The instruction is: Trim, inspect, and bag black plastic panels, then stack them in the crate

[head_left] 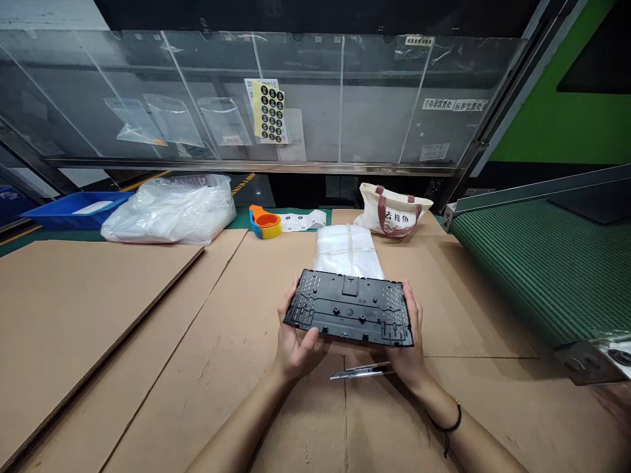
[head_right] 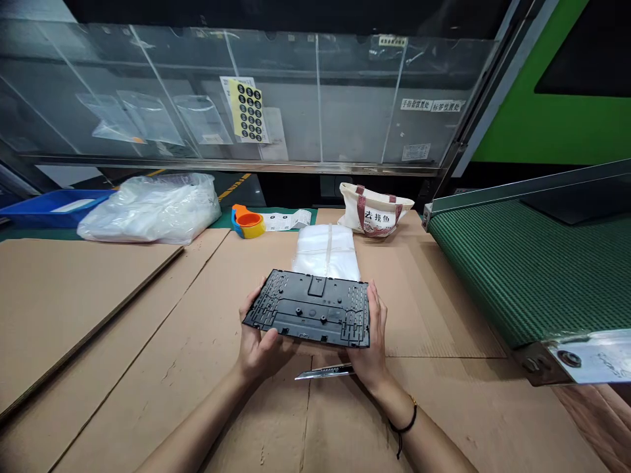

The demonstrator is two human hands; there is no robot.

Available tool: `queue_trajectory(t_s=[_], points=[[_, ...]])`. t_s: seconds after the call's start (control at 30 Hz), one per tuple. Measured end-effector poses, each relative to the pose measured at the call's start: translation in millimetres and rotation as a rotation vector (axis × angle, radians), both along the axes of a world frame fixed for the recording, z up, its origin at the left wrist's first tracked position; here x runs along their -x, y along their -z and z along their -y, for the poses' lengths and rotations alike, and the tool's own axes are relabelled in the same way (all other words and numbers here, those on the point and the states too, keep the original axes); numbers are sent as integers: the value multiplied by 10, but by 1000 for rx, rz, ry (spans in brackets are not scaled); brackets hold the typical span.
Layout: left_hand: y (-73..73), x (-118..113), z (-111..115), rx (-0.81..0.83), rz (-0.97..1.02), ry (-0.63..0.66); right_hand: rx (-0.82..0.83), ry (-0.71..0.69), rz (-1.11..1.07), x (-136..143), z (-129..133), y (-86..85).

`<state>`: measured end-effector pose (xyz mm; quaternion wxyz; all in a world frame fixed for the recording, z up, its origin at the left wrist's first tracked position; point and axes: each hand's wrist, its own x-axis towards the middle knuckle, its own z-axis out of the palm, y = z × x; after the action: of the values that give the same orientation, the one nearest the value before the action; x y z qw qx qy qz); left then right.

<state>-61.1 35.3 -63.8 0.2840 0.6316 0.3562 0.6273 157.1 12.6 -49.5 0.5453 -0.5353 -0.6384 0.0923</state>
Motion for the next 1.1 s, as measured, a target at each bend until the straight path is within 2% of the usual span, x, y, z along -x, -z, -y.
queue_trajectory(t_s=[0.1,0.43,0.87,1.1], points=[[-27,-6,15,-35,29,31,-20,-6,-13,0,12,-4],[-90,-13,39,-81,37,-55,-57,-35,-10,0,24,0],[-159,0,45,-74,-21,-79,-90,-47,8,-23,8,14],[-153,-2,24,-61,-13,-60,-109,-9,50,-41,-14,18]])
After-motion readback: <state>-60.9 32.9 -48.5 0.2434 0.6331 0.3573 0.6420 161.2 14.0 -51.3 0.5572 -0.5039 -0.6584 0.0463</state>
